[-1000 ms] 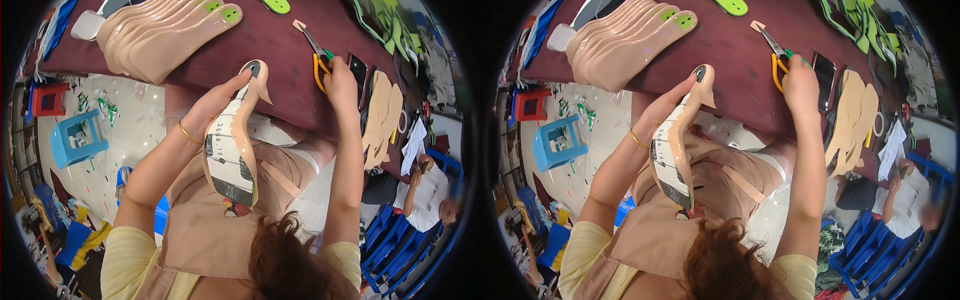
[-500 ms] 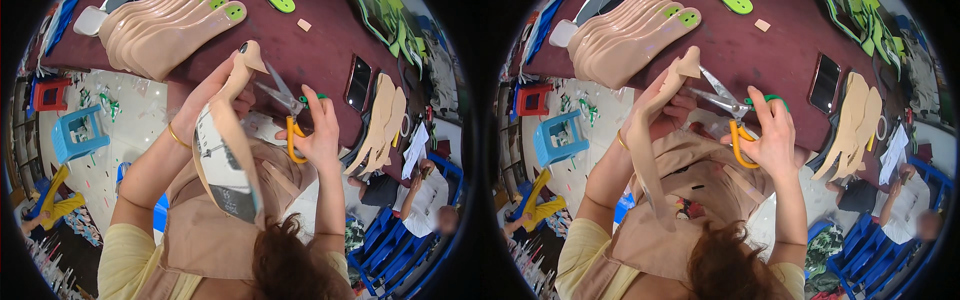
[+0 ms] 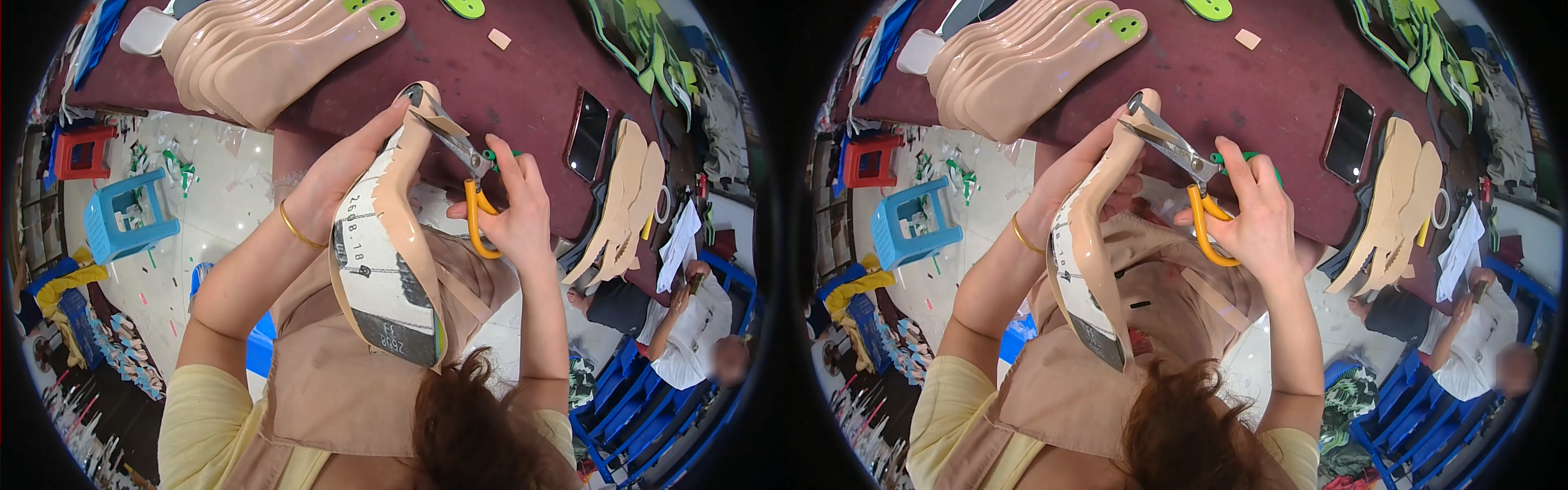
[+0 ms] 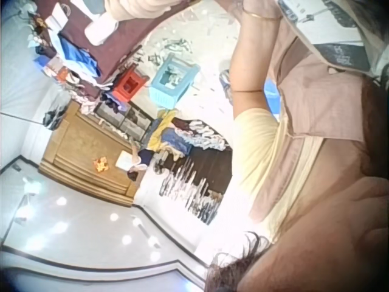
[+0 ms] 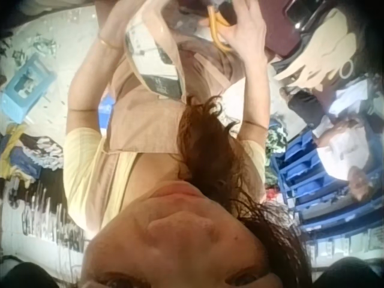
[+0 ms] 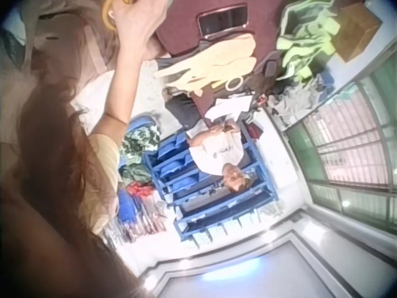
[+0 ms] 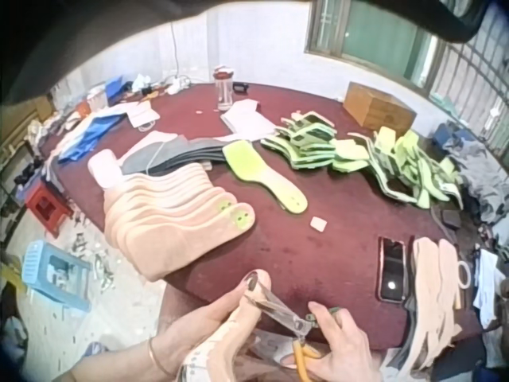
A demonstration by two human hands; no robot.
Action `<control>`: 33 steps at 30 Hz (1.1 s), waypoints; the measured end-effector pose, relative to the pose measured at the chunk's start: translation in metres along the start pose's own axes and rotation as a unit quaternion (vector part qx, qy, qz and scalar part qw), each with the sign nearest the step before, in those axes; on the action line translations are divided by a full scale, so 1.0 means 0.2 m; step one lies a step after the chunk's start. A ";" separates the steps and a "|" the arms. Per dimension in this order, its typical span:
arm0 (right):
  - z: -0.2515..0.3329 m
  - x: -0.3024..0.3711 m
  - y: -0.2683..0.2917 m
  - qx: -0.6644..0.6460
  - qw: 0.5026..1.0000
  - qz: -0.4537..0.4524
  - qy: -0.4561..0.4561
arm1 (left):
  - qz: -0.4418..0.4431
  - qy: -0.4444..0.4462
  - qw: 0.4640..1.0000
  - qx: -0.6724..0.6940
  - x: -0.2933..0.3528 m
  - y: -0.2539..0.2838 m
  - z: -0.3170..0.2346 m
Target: The recorder is shown manually aligning and attaching leather and synthetic components to a shoe's sole and upper, using scissors to trim excess material.
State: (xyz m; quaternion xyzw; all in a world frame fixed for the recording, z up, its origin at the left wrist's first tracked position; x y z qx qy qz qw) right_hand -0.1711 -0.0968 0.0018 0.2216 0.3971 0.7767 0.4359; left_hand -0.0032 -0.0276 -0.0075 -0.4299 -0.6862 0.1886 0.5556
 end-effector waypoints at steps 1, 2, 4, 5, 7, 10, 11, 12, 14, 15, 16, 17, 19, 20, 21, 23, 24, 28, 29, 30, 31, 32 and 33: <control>0.00 0.00 0.00 -0.001 1.000 0.001 0.000 | -0.010 -0.004 1.000 -0.003 0.00 0.00 0.00; -0.01 0.01 -0.01 0.015 1.000 0.016 -0.005 | -0.001 0.007 1.000 -0.001 0.00 0.00 0.00; -0.03 0.02 -0.03 0.048 0.998 0.043 -0.015 | 0.017 0.029 0.999 0.002 -0.01 0.04 -0.01; -0.04 0.03 -0.03 0.045 0.998 0.027 0.032 | 0.005 0.025 1.000 0.003 -0.01 0.04 0.00; -0.06 0.02 -0.04 0.039 0.991 -0.005 0.129 | -0.016 0.014 1.000 0.004 -0.01 0.04 0.00; -0.03 -0.21 0.06 0.152 0.985 -0.085 0.009 | 0.063 -0.052 0.996 -0.023 -0.06 0.15 -0.03; -0.02 -0.28 0.09 0.180 0.973 -0.146 0.021 | -0.004 -0.116 0.991 -0.064 -0.05 0.12 -0.03; -0.01 -0.31 0.12 0.208 0.956 -0.206 0.032 | 0.006 -0.164 0.982 -0.095 -0.05 0.09 -0.02; 0.14 -0.26 0.09 0.046 0.983 -0.165 0.071 | 0.018 -0.257 0.953 -0.159 -0.05 0.07 -0.03; 0.21 -0.22 0.03 -0.078 0.996 -0.024 -0.043 | 0.064 -0.286 0.939 -0.178 -0.03 0.08 -0.03; 0.27 -0.16 -0.04 -0.195 0.962 0.116 -0.154 | 0.058 -0.314 0.932 -0.169 -0.02 0.07 -0.03; 0.30 -0.13 -0.06 -0.184 0.976 0.061 -0.098 | 0.057 -0.338 0.926 -0.160 -0.02 0.04 0.00; 0.32 -0.09 -0.07 -0.154 0.987 -0.020 -0.033 | 0.083 -0.353 0.921 -0.142 -0.01 0.05 0.02; 0.32 -0.08 -0.07 -0.152 0.987 -0.038 -0.018 | 0.080 -0.356 0.920 -0.144 -0.02 0.06 0.03; 0.33 -0.07 -0.06 -0.150 0.987 -0.055 -0.003 | 0.077 -0.360 0.918 -0.147 -0.03 0.07 0.04; 0.26 -0.06 -0.07 -0.332 0.938 0.023 -0.100 | 0.098 -0.347 0.924 -0.127 -0.03 0.06 0.05; 0.18 -0.05 -0.12 -0.499 0.833 0.120 -0.206 | 0.118 -0.330 0.930 -0.107 -0.02 0.06 0.04; 0.09 0.07 -0.23 -0.623 0.693 0.189 -0.311 | 0.133 -0.288 0.937 -0.148 -0.01 0.04 0.06; 0.08 0.05 -0.19 -0.575 0.760 0.124 -0.278 | 0.162 -0.274 0.930 -0.182 -0.01 0.04 0.04; 0.06 0.03 -0.17 -0.497 0.846 -0.013 -0.193 | 0.167 -0.269 0.929 -0.192 0.00 0.04 0.04; 0.09 0.01 -0.10 -0.475 0.860 -0.050 -0.180 | 0.169 -0.270 0.927 -0.200 0.01 0.04 0.04; 0.10 -0.02 -0.04 -0.428 0.894 -0.076 -0.110 | 0.180 -0.270 0.922 -0.209 0.00 0.03 0.03; 0.13 -0.05 -0.02 -0.384 0.917 -0.048 -0.093 | 0.157 -0.262 0.925 -0.229 -0.02 0.03 0.05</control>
Point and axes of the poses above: each hand's wrist, its own x-axis away from the middle knuckle, its own y-axis out of the back of the hand, z = x × y, the point moved 4 cm from there along -x, towards the middle knuckle, and after that the axes turned 13 degrees about -y, right-handed, at the moved point
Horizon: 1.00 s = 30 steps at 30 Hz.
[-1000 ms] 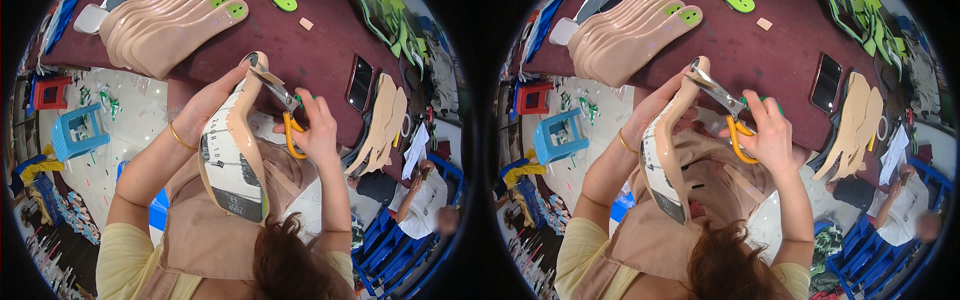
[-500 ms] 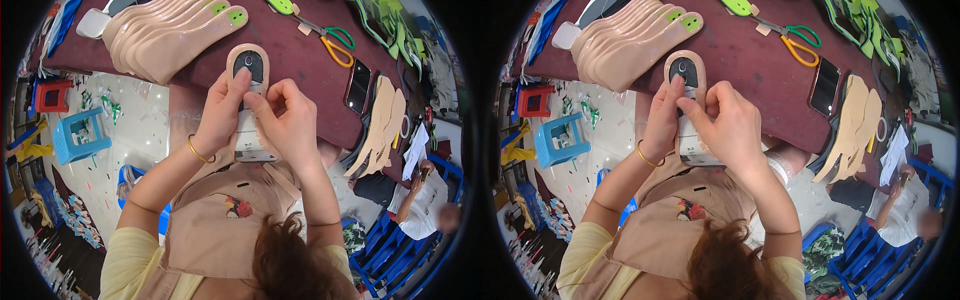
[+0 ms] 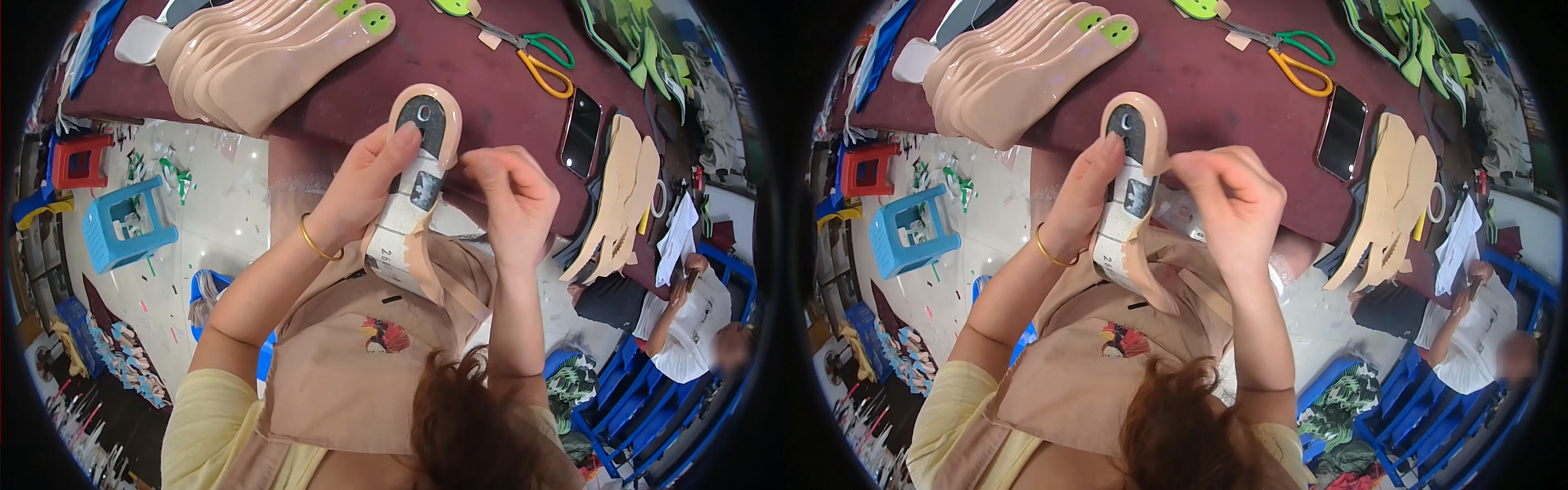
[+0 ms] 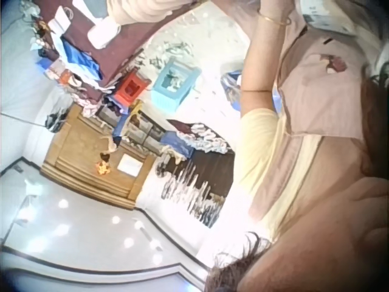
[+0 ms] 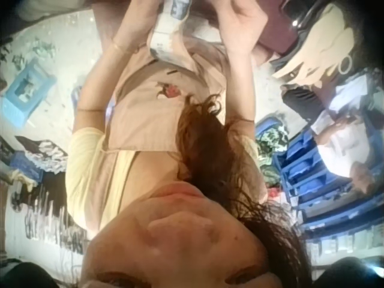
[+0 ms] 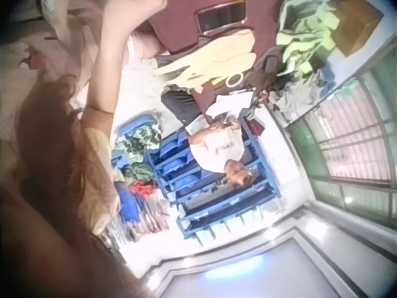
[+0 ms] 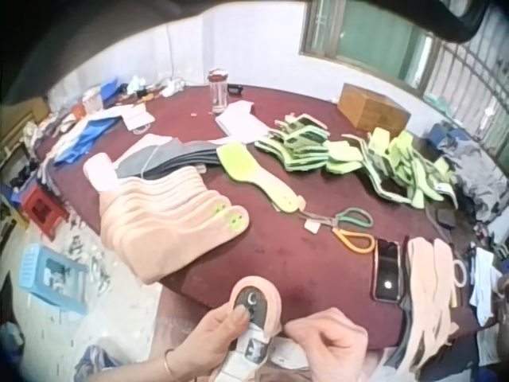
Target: The recorder is shown manually aligning and attaching leather and synthetic components to a shoe's sole and upper, using scissors to trim excess material.
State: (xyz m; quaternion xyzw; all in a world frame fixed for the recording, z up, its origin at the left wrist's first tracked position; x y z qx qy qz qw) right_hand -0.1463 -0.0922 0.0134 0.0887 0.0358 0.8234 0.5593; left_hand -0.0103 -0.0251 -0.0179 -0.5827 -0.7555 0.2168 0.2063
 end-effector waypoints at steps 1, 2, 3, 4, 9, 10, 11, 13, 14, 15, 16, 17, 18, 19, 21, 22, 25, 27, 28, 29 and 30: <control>0.03 0.00 -0.01 0.050 0.998 0.028 0.005 | 0.009 0.006 1.000 0.005 0.00 -0.01 0.00; 0.04 0.01 -0.02 0.077 0.996 0.037 0.017 | 0.019 0.011 1.000 0.010 0.00 -0.01 0.00; 0.04 0.02 -0.04 0.103 0.993 0.047 0.028 | 0.027 0.017 0.999 0.015 -0.01 -0.02 0.00; 0.04 0.02 -0.06 0.129 0.989 0.062 0.039 | 0.035 0.020 0.999 0.006 0.00 -0.01 0.03; 0.02 0.04 -0.10 0.152 0.983 0.005 0.105 | 0.069 0.076 0.994 -0.041 -0.02 -0.01 0.11; 0.01 0.04 -0.10 0.190 0.976 -0.008 0.109 | 0.053 0.056 0.992 -0.097 -0.03 0.02 0.16; 0.00 0.04 -0.10 0.228 0.967 -0.021 0.109 | 0.036 0.038 0.987 -0.150 -0.03 0.05 0.20; -0.02 0.03 -0.10 0.218 0.969 -0.008 0.115 | 0.042 0.020 0.994 -0.098 -0.04 0.03 0.20; -0.03 0.02 -0.10 0.213 0.970 -0.002 0.117 | 0.045 0.042 0.997 -0.055 -0.03 0.01 0.18; -0.07 0.03 -0.09 0.151 0.986 0.003 0.075 | 0.047 0.064 0.997 -0.013 -0.02 -0.02 0.16; -0.09 0.03 -0.10 0.087 0.995 0.010 0.035 | 0.069 0.042 0.995 -0.053 -0.03 -0.02 0.13; -0.10 0.03 -0.10 0.024 1.000 0.017 -0.005 | 0.071 0.065 0.995 -0.039 -0.02 -0.03 0.12; -0.11 0.06 -0.06 -0.188 0.972 0.016 -0.141 | 0.073 0.088 0.993 -0.025 0.00 -0.03 0.10; -0.14 0.02 0.02 -0.139 0.986 -0.032 -0.086 | 0.075 0.113 0.991 -0.011 0.01 -0.04 0.10; -0.10 -0.03 0.04 -0.047 0.992 -0.015 -0.113 | 0.084 0.089 0.992 -0.035 0.02 -0.05 0.10; -0.08 -0.02 0.00 -0.017 0.987 0.013 -0.158 | 0.093 0.075 0.992 -0.047 0.01 -0.07 0.10; -0.09 -0.02 -0.04 0.197 0.980 -0.013 -0.011 | 0.099 -0.123 0.955 -0.251 -0.03 -0.05 0.13; -0.09 -0.01 -0.01 0.255 0.967 0.006 0.005 | 0.114 0.038 0.985 -0.121 -0.01 -0.05 0.13; -0.12 -0.03 0.02 0.195 0.976 0.068 -0.067 | 0.122 0.115 0.984 -0.054 0.00 -0.07 0.10; -0.13 -0.04 0.05 0.133 0.972 0.134 -0.140 | 0.133 0.127 0.982 -0.036 0.00 -0.08 0.07; -0.14 -0.04 0.06 0.068 0.955 0.197 -0.211 | 0.144 0.140 0.980 -0.017 0.00 -0.09 0.05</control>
Point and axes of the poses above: each hand's wrist, its own x-axis away from the middle knuckle, its own y-axis out of the back of the hand, z = x × y, the point moved 4 cm from there along -x, towards the middle knuckle, and after that the axes turned 13 degrees about -y, right-handed, at the moved point
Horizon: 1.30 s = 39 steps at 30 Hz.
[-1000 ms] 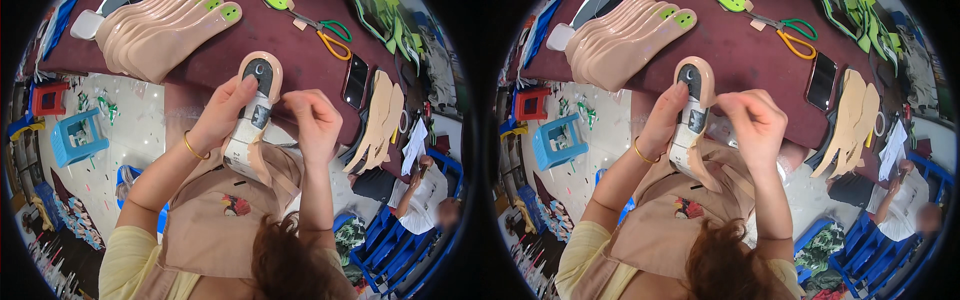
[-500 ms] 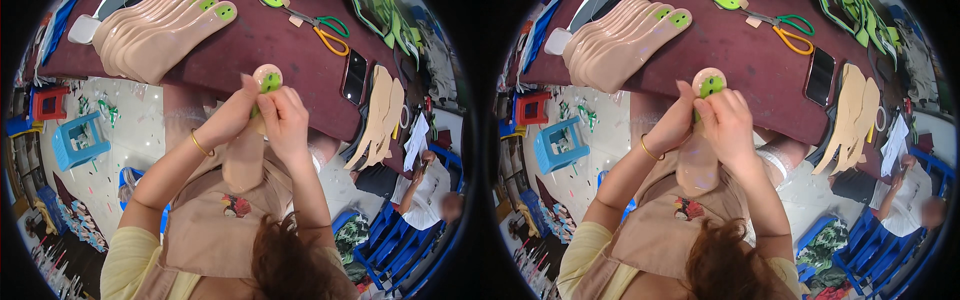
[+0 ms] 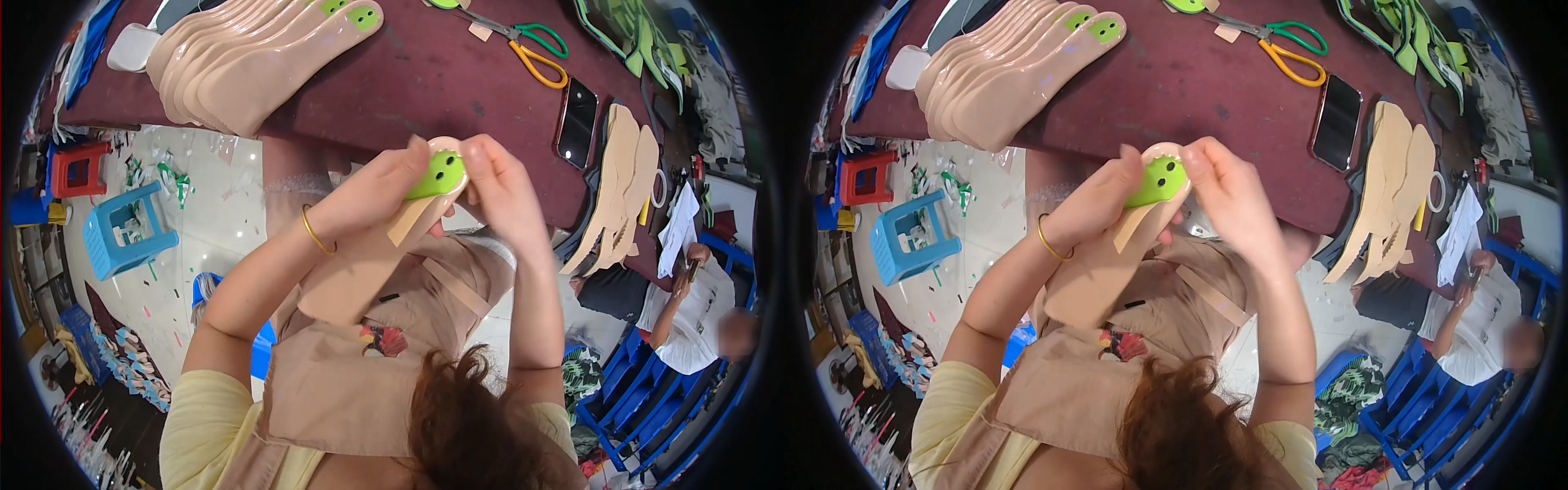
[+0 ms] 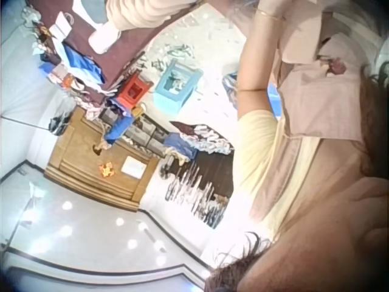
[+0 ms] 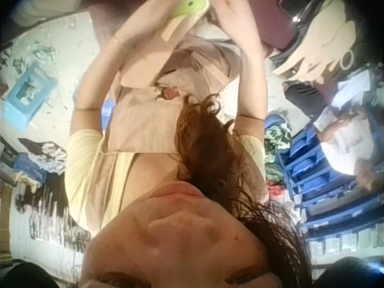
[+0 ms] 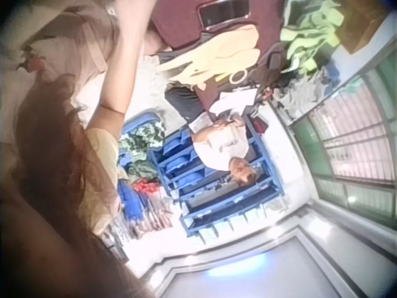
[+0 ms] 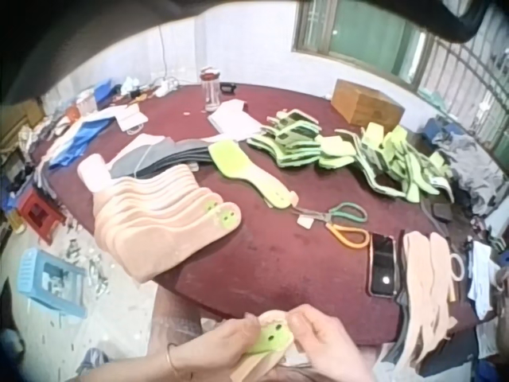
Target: The recorder is shown manually aligning and attaching leather and synthetic components to a shoe's sole and upper, using scissors to trim excess material.
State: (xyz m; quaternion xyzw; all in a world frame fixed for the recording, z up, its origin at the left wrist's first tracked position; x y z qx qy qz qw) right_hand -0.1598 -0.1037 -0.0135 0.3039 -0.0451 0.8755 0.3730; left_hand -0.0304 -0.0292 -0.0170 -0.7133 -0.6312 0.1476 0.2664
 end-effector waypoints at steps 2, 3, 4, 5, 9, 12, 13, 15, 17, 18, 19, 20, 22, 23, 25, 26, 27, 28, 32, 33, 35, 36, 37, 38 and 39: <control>0.08 0.02 -0.01 0.165 0.985 -0.040 0.014 | 0.006 0.011 1.000 -0.009 0.00 0.02 0.02; 0.10 0.03 -0.02 0.245 0.967 -0.059 0.022 | -0.001 0.010 0.999 -0.036 -0.01 0.05 0.07; 0.12 0.03 -0.03 0.391 0.910 -0.107 0.089 | -0.004 0.007 0.998 -0.064 -0.02 0.06 0.09; 0.08 0.01 -0.02 0.293 0.949 -0.057 0.102 | -0.010 0.004 0.998 -0.057 -0.03 0.05 0.09; 0.06 -0.04 -0.04 -0.263 0.962 0.039 0.069 | -0.026 0.009 1.000 -0.001 -0.05 -0.02 0.06; 0.04 -0.05 -0.08 -0.379 0.917 0.100 0.078 | -0.019 0.035 0.999 -0.002 -0.04 -0.09 0.06; 0.01 -0.05 -0.10 -0.357 0.920 0.131 0.098 | -0.012 0.048 0.999 -0.013 -0.04 -0.10 0.06; -0.04 -0.07 -0.07 -0.414 0.896 0.111 0.118 | 0.027 -0.018 0.991 -0.126 -0.01 -0.04 0.04; -0.06 -0.09 -0.02 -0.460 0.868 0.085 0.166 | 0.022 -0.148 0.947 -0.284 0.04 0.01 0.07; -0.04 -0.09 0.00 -0.490 0.856 0.073 0.143 | 0.011 -0.168 0.942 -0.291 0.05 0.01 0.08; -0.05 -0.09 -0.01 -0.492 0.856 0.080 0.136 | -0.001 -0.188 0.935 -0.299 0.06 0.00 0.07; -0.05 -0.09 -0.01 -0.493 0.856 0.087 0.129 | -0.028 -0.149 0.938 -0.311 0.06 0.00 0.08; -0.05 -0.06 -0.03 -0.486 0.860 0.092 0.123 | -0.082 -0.140 0.916 -0.366 0.06 0.01 0.04; -0.04 -0.05 -0.04 -0.488 0.856 0.102 0.138 | -0.084 -0.132 0.918 -0.364 0.05 0.02 0.01; -0.02 -0.02 -0.04 -0.494 0.845 0.122 0.167 | -0.087 -0.114 0.921 -0.361 0.03 0.02 -0.02; -0.01 -0.01 -0.04 -0.493 0.839 0.144 0.179 | -0.092 -0.127 0.922 -0.354 0.02 0.02 -0.02; -0.01 -0.01 -0.04 -0.497 0.835 0.152 0.180 | -0.086 -0.139 0.913 -0.373 0.02 0.01 -0.03; -0.01 -0.01 -0.04 -0.501 0.831 0.159 0.181 | -0.078 -0.152 0.904 -0.391 0.02 -0.01 -0.06; -0.02 0.01 -0.05 -0.520 0.824 0.144 0.176 | -0.053 -0.204 0.863 -0.459 0.01 -0.02 -0.09; -0.03 0.01 -0.05 -0.533 0.813 0.153 0.179 | -0.047 -0.153 0.900 -0.406 0.01 0.00 -0.06; -0.05 0.00 -0.05 -0.558 0.789 0.174 0.190 | -0.035 -0.053 0.953 -0.295 -0.01 0.05 0.02; -0.05 0.00 -0.06 -0.575 0.767 0.204 0.200 | -0.016 -0.028 0.980 -0.198 -0.01 0.06 0.10; -0.05 -0.01 -0.08 -0.592 0.741 0.235 0.213 | 0.004 -0.004 0.995 -0.102 -0.03 0.08 0.19; -0.04 -0.01 -0.08 -0.607 0.715 0.265 0.224 | 0.050 0.019 0.998 -0.013 -0.04 0.05 0.22; 0.00 -0.02 -0.10 -0.603 0.709 0.279 0.238 | 0.093 0.050 0.992 0.072 -0.04 0.02 0.25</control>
Point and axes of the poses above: each hand's wrist, its own x-axis away from the middle knuckle, its own y-axis out of the back of the hand, z = x × y, the point moved 4 cm from there along -x, towards the middle knuckle, and after that the axes turned 13 degrees about -y, right-handed, at the moved point
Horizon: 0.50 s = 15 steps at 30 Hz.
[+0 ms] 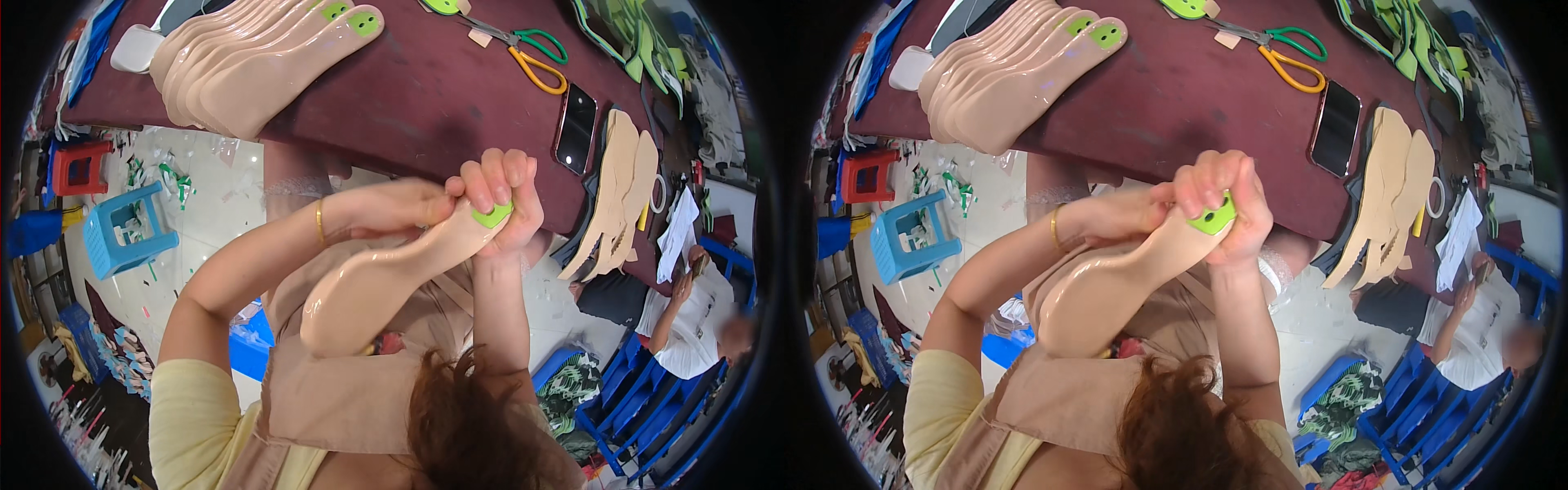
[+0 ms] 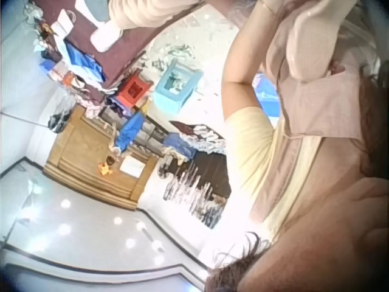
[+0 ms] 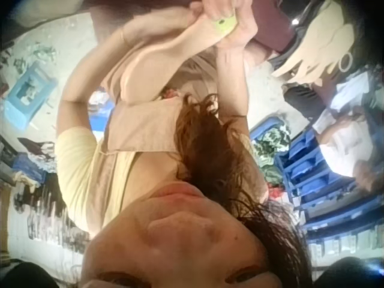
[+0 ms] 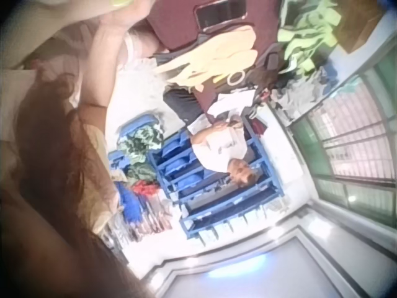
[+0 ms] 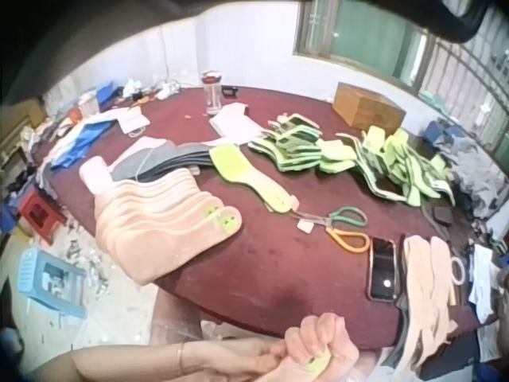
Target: The recorder is shown manually aligning and attaching leather and synthetic components to a shoe's sole and upper, using scissors to trim excess material.
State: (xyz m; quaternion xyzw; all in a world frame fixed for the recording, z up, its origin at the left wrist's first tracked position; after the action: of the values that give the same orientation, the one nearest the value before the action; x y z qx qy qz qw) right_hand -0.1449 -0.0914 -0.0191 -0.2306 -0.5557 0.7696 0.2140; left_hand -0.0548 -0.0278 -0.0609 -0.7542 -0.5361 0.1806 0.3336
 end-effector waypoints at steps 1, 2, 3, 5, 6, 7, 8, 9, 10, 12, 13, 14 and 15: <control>-0.02 -0.04 -0.04 0.000 1.000 0.017 0.005 | 0.072 0.032 0.994 0.076 0.02 -0.08 0.00; -0.02 -0.07 -0.06 0.000 0.999 0.035 0.009 | 0.143 0.063 0.976 0.152 0.04 -0.15 0.00; 0.00 -0.09 -0.03 0.077 0.996 0.032 0.008 | 0.154 0.060 0.971 0.172 0.04 -0.16 -0.01; 0.05 -0.10 0.01 0.274 0.956 -0.094 0.034 | 0.114 0.016 0.980 0.160 -0.01 -0.11 -0.02; 0.08 -0.08 0.01 0.385 0.895 -0.216 0.061 | 0.027 -0.001 0.994 0.108 -0.03 -0.05 -0.04; 0.08 -0.01 0.11 0.414 0.890 -0.191 -0.020 | -0.058 -0.012 0.997 0.050 -0.05 -0.01 -0.07; 0.05 0.03 0.11 0.396 0.895 -0.199 -0.050 | -0.167 -0.006 0.986 -0.022 -0.05 -0.02 -0.15; 0.01 0.06 0.11 0.430 0.875 -0.199 -0.096 | -0.163 0.006 0.984 -0.076 -0.06 0.00 -0.14; -0.04 0.08 0.10 0.461 0.853 -0.200 -0.140 | -0.159 0.023 0.978 -0.131 -0.06 0.01 -0.14; -0.04 0.07 0.07 0.443 0.850 -0.253 -0.129 | -0.183 0.020 0.982 0.039 -0.04 -0.03 -0.15; -0.03 0.07 0.06 0.423 0.859 -0.257 -0.134 | -0.193 0.016 0.974 0.120 -0.03 -0.05 -0.17; -0.03 0.07 0.06 0.422 0.854 -0.270 -0.142 | -0.198 0.006 0.976 0.094 -0.02 -0.05 -0.16; -0.03 0.07 0.06 0.421 0.849 -0.281 -0.147 | -0.203 -0.004 0.977 0.067 0.00 -0.04 -0.14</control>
State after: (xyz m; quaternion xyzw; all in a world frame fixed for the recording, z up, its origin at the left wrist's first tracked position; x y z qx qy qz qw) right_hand -0.1530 -0.0815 -0.0335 0.1639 -0.2440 0.8617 0.4137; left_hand -0.0433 -0.0339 -0.0353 -0.6045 -0.6661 0.1472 0.4113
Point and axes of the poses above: each hand's wrist, its own x-axis away from the middle knuckle, its own y-axis out of the back of the hand, z = x × y, the point moved 4 cm from there along -x, towards the middle knuckle, and after that the axes turned 13 degrees about -y, right-handed, at the moved point
